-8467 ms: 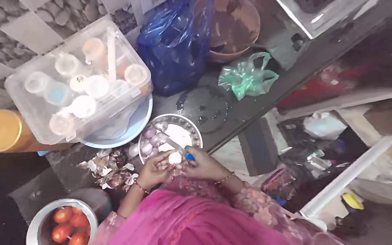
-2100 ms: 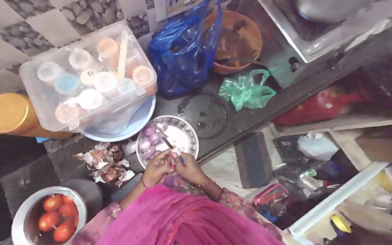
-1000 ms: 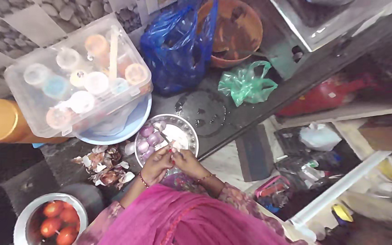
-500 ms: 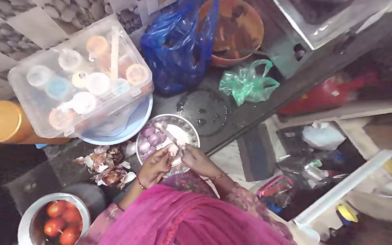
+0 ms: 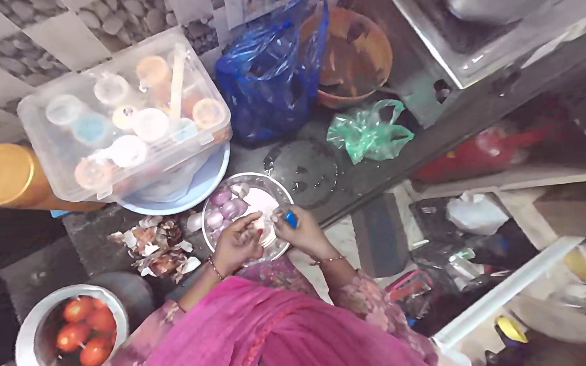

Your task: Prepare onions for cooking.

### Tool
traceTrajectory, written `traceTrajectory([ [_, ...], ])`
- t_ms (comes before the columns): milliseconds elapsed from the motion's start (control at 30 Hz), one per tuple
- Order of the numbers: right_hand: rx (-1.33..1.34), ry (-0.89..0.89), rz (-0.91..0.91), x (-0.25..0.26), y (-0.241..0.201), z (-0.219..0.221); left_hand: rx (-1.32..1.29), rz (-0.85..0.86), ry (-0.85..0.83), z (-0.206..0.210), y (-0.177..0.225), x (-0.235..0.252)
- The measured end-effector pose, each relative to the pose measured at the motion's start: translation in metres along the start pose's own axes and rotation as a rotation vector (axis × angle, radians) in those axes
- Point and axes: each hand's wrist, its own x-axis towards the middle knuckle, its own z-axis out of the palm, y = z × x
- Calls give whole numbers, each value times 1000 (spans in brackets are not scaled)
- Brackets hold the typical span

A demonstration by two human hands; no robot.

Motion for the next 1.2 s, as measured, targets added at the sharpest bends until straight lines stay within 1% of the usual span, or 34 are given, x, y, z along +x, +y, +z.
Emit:
traceTrajectory([
  [33,161,-55,10,-1,1,3,77,63,-20,1,0,0],
  [100,401,-102,17,-4,3,10,187,193,-55,2,-5,2],
  [167,524,-93,46,-7,0,14,249,261,-55,2,-8,3],
  [233,600,-78,67,-10,-2,16,243,271,-38,2,-10,4],
  [300,661,-58,79,-12,-1,18,147,233,-21,5,-9,3],
  [400,697,-50,67,-13,1,19,-8,98,10,9,-2,0],
  [467,716,-32,74,-15,1,20,-79,-15,-1,10,5,-2],
  [533,742,-18,70,-16,-1,23,-160,-78,-17,9,8,-3],
  [600,735,-4,56,-18,-2,24,-195,-62,-26,9,5,-4],
  [700,702,12,34,-19,-2,25,-181,-19,-22,7,1,-3],
  [800,664,32,18,-19,-3,26,-161,-10,-11,8,0,-2],
  [900,584,54,-7,-19,-2,26,-228,43,-78,5,-6,-1],
  [967,519,87,-26,-19,0,27,-317,8,-164,2,-8,1],
  [1033,453,108,-40,-19,1,26,-396,-19,-208,2,-10,2],
  [1133,374,81,-36,-21,-1,23,-426,-20,-199,2,-14,2],
  [1200,328,56,-28,-23,-2,21,-389,-12,-187,3,-14,1],
])
